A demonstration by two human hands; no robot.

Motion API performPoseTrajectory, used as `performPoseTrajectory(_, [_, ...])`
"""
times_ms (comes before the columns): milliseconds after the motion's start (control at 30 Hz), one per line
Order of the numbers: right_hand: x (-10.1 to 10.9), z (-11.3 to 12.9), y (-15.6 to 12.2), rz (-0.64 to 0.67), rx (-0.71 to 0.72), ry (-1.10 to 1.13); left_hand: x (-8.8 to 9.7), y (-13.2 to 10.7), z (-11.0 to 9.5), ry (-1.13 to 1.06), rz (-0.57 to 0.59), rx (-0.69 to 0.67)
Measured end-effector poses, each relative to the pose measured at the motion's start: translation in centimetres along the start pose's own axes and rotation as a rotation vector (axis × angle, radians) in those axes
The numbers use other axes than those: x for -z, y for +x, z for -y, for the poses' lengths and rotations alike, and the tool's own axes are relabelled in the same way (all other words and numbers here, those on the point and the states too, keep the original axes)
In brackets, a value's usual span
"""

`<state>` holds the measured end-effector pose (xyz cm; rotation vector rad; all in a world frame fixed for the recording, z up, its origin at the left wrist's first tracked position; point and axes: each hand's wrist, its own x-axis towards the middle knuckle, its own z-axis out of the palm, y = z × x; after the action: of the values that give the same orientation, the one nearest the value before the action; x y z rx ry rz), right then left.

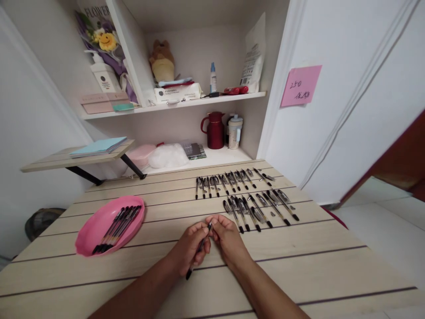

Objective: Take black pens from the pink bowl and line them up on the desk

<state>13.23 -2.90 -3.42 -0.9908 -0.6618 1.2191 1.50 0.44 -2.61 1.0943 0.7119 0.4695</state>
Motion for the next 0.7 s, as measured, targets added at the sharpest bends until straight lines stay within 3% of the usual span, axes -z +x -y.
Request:
performPoseTrajectory(333, [0.17,-0.39,-0.05,-0.020,0.036,-0.103,0.01,0.04,0.23,-0.017,0.000,-0.033])
performPoseTrajectory(567, [0.05,0.22,-0.43,0.050,0.005,0.044,0.58,0.02,0.00,-0.051,0.093,-0.025])
performPoseTrajectory(700, [0.03,-0.01,-0.35,0.051,-0.024,0.044,0.60,-0.06,0.13,-0.043,0.080,-0.054])
